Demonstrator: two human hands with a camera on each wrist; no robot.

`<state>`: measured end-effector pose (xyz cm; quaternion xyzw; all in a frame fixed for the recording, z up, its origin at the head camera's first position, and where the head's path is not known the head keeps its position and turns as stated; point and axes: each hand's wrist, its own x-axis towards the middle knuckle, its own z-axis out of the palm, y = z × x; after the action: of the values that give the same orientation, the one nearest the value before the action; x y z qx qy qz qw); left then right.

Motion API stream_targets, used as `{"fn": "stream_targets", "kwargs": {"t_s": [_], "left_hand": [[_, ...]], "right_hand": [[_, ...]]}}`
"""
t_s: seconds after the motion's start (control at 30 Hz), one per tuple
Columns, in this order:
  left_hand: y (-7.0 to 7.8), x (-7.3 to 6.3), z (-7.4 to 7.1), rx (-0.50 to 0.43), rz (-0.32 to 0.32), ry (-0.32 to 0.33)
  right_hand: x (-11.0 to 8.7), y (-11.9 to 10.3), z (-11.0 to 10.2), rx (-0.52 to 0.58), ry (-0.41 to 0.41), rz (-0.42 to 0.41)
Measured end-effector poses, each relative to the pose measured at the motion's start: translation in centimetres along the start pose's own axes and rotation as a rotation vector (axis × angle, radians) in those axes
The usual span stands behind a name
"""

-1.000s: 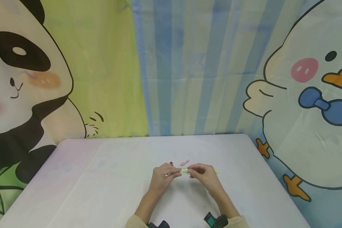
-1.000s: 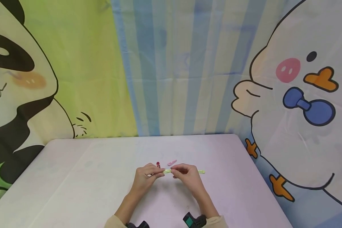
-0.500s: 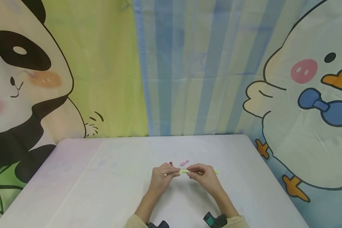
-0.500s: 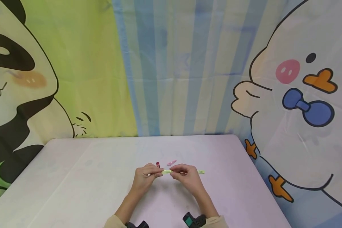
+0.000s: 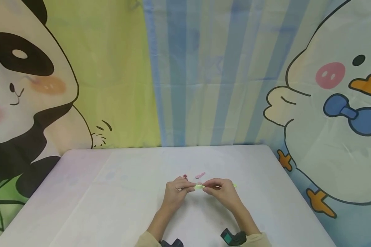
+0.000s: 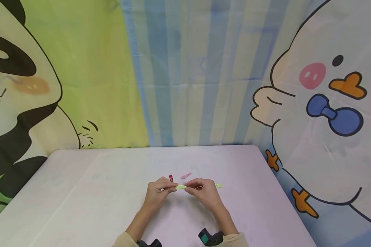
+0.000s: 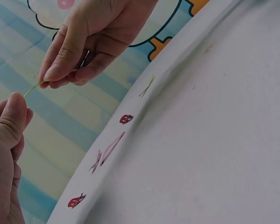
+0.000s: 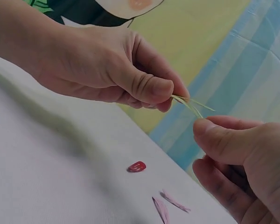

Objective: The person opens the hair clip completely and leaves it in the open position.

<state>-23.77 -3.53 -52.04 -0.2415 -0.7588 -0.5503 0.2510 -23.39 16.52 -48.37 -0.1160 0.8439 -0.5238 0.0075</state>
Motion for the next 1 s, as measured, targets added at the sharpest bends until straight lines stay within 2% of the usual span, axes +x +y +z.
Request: {"fn": "stream_targets", "kwargs": {"t_s": [0.13, 0.4, 0.57, 0.67, 0.87, 1.0], "left_hand": [[-0.2, -0.2, -0.1, 0.019, 0.032, -0.028], [-1.0, -0.5, -0.2, 0.159, 0.138, -0.051], [-1.5, -0.6, -0.2, 0.227, 0.163, -0.087], [-1.8, -0.8, -0.1, 0.264, 0.163, -0.110], [-2.3, -1.0, 0.1, 0.284, 0.200, -0.115], [-2.6, -1.1, 0.2, 0.291, 0.217, -0.115]], "right_hand": [[0.1, 0.2, 0.1, -0.096, 0.021, -0.029], [0.4, 0.7, 0.4, -0.204, 0.054, -0.094], [0.5, 1.3, 0.5, -0.290, 0.068, -0.180], [0.5, 1.6, 0.7, -0.342, 0.073, -0.201], [0.5, 2.1, 0.9, -0.432, 0.082, -0.171], [0.5, 2.5, 1.1, -0.452, 0.082, -0.158]]}}
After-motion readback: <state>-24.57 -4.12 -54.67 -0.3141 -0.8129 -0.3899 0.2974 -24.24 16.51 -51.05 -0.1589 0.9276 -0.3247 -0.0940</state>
